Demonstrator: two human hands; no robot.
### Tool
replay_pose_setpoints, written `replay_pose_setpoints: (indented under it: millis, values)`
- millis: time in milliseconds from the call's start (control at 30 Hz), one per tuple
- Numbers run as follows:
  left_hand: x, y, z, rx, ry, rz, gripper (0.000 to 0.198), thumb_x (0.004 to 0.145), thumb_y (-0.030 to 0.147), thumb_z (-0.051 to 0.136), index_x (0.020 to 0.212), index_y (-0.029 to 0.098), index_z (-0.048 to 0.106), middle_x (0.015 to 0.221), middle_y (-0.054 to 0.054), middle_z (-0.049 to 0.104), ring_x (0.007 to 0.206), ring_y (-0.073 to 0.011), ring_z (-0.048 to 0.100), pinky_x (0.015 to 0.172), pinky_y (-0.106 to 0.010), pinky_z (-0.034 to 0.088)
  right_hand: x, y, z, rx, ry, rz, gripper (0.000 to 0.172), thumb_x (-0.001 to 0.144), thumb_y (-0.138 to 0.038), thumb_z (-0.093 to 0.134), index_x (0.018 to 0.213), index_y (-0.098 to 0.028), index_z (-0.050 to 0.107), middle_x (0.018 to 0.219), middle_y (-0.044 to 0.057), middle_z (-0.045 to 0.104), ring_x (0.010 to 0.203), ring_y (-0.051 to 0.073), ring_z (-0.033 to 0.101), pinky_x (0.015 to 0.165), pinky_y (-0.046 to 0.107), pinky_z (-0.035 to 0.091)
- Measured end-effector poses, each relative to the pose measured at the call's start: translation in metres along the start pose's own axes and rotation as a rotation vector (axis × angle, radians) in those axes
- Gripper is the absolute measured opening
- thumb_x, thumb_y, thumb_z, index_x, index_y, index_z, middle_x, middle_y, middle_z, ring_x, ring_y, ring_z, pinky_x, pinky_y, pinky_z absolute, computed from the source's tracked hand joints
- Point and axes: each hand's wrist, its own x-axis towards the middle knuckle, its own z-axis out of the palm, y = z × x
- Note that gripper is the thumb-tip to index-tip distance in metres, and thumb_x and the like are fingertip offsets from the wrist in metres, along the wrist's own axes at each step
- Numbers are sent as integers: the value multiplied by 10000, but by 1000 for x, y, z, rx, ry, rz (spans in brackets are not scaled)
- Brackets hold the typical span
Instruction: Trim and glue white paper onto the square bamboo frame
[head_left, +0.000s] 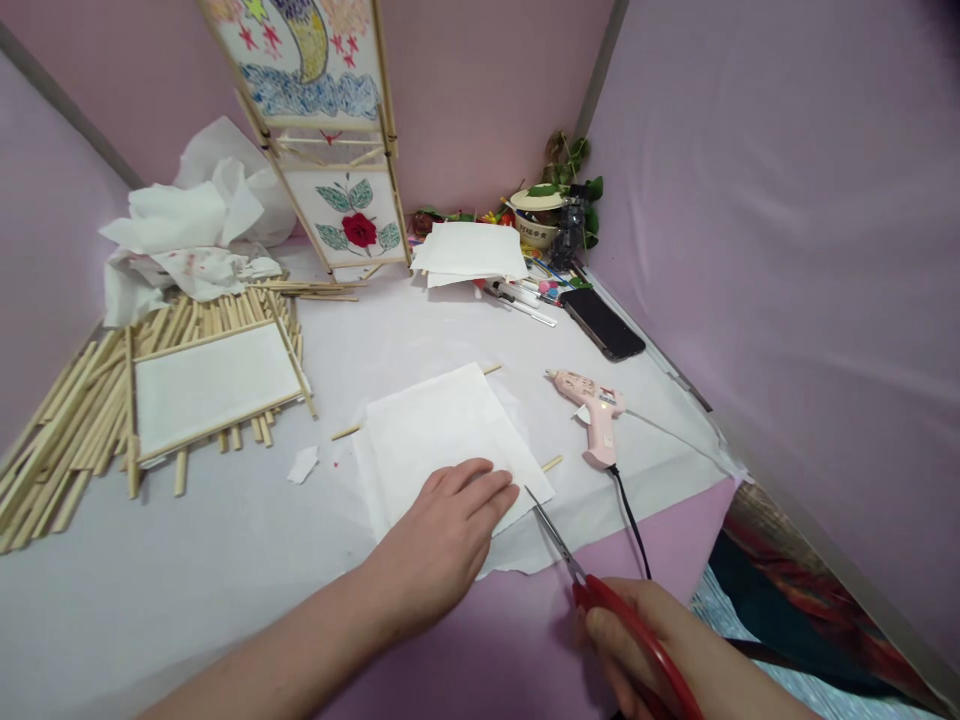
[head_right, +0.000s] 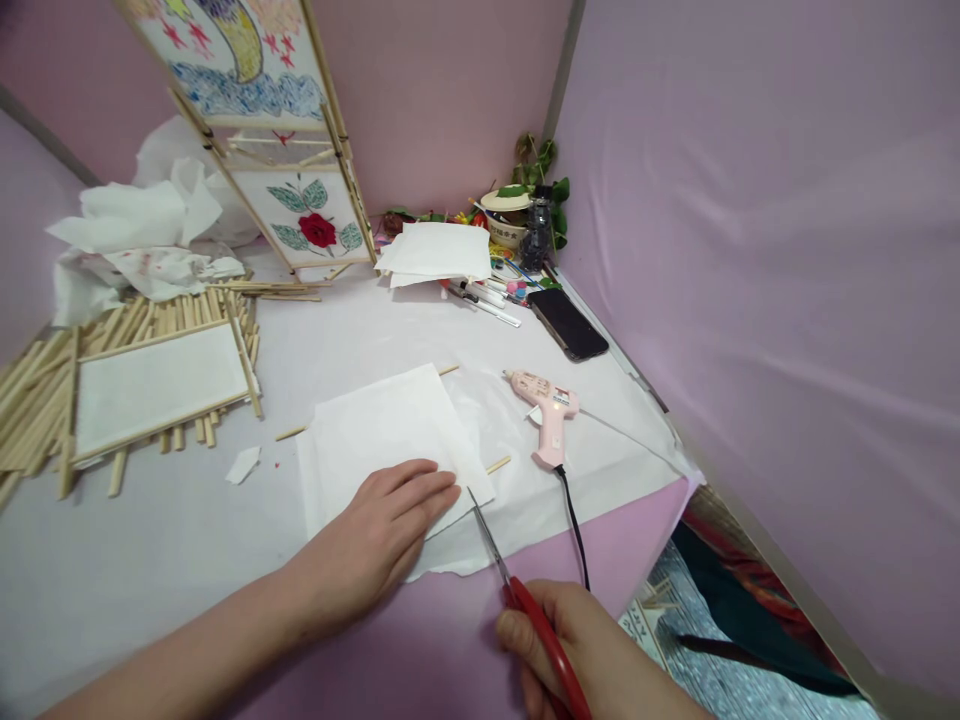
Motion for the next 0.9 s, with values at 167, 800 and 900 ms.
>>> replay_pose_setpoints:
  millis: [167, 800, 900]
  values:
    - [1, 0, 0, -8, 18, 3, 451, 905, 59, 410, 1343, 128, 494, 1357, -111, 547, 1267, -290, 432, 971, -480, 456, 0, 3, -1, -14, -11, 11, 615, 748, -807, 459, 764, -193, 468, 520, -48, 471, 417, 69, 408, 427, 202, 268]
    - [-2, -12, -32, 74, -30, -3, 355, 925, 68, 388, 1147, 233, 611, 1261, -43, 617, 1237, -243, 469, 992, -438, 350, 1, 19, -6, -167, 220, -205, 251, 817, -426, 618, 815, -192, 527, 700, -20, 545, 623, 122, 488, 560, 214, 365]
    - [0, -3, -39, 7, 41, -43, 282, 917, 137, 425, 1107, 217, 617, 1245, -82, 603, 1188, -264, 500, 955, -444, 398, 4, 16, -3, -274, 318, -299, 214, 809, -379, 646, 855, -193, 551, 802, 3, 605, 718, 144, 507, 643, 227, 379]
